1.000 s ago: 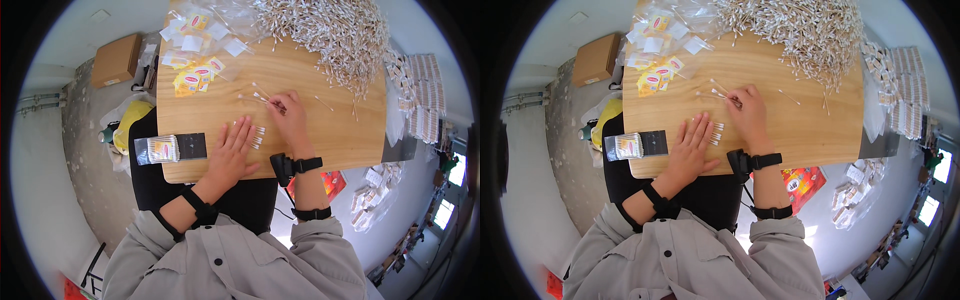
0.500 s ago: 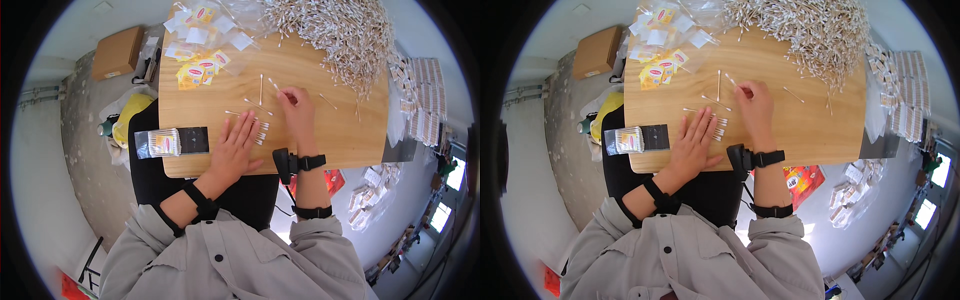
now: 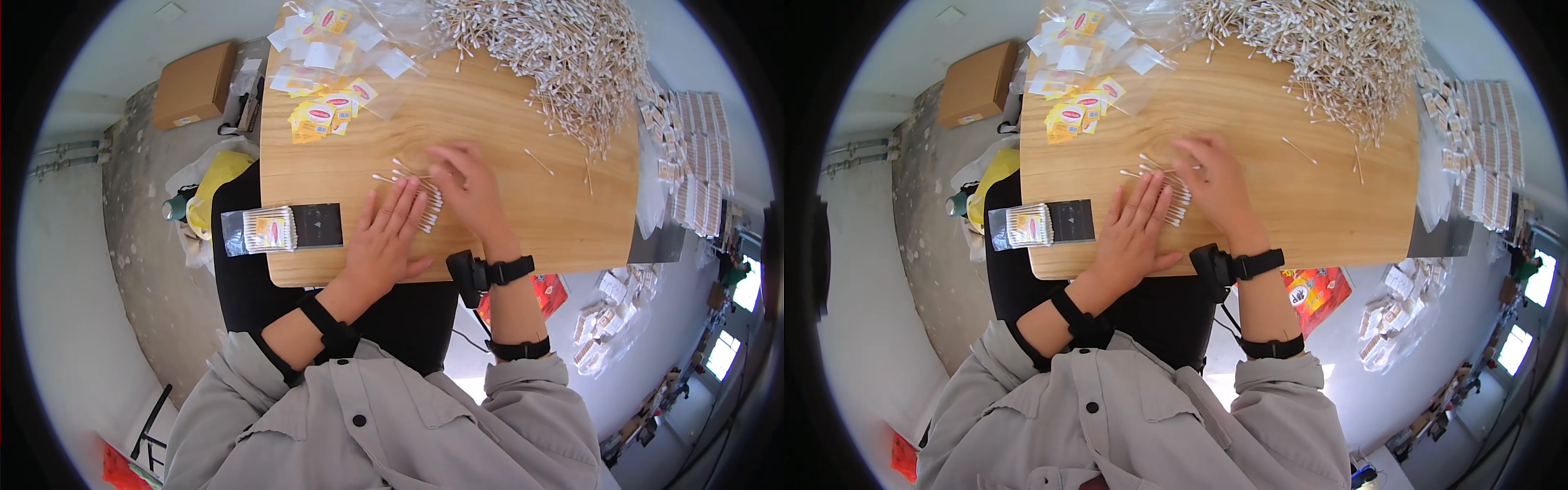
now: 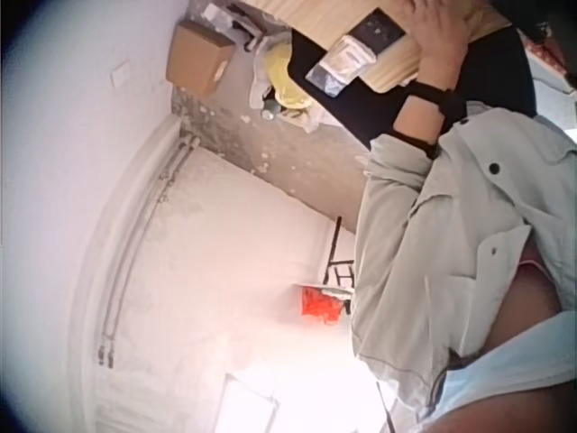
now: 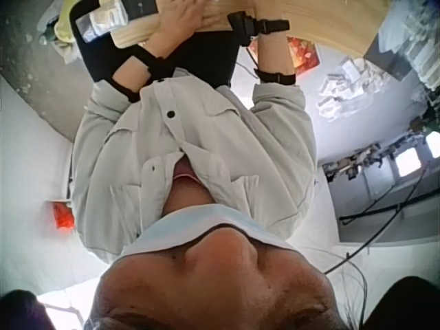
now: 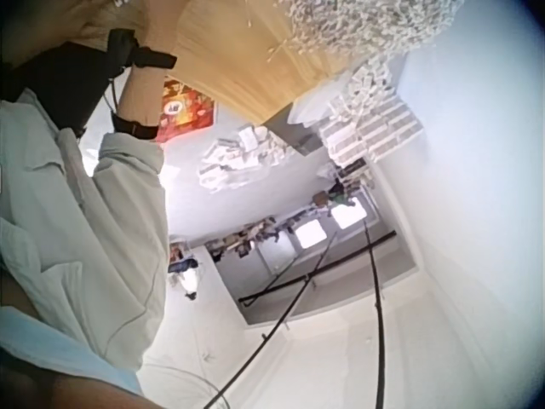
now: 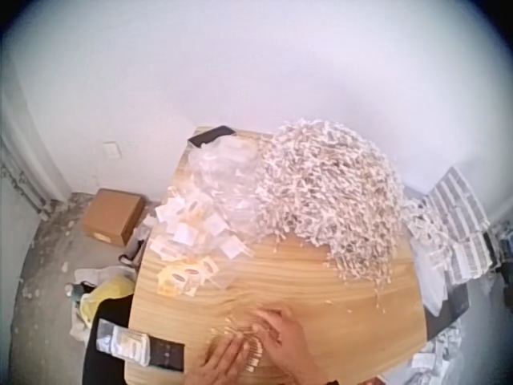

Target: The person gathers cotton swabs from a large pile on a wooden table and arranges them into neat rows. They then place the aligned swabs into small plastic packaging sleeves, seal the packages, and set them aside. The process is repeated continuously throughout the clip.

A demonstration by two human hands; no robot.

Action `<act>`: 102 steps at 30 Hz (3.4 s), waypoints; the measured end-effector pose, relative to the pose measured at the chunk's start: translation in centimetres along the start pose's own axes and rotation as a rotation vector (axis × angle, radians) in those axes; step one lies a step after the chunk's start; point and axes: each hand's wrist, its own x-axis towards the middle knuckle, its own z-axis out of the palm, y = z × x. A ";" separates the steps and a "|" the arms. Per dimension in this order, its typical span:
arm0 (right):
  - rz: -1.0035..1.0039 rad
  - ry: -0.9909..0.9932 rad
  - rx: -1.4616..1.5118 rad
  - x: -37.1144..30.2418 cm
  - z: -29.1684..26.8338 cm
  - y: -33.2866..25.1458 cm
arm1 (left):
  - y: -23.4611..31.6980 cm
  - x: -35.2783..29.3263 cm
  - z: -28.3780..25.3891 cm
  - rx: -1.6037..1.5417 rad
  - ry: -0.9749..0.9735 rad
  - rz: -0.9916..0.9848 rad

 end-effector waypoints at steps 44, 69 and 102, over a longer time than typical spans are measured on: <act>0.245 0.577 0.720 -4.6 4.7 -1.9 | -4.0 4.4 -2.8 -0.190 0.017 0.108; 0.265 0.614 0.774 -3.8 5.4 -2.2 | -2.9 2.6 -3.0 -0.026 -0.002 -0.048; 0.237 0.391 0.746 -5.1 5.0 -1.8 | -1.6 1.1 -0.3 0.070 0.031 -0.050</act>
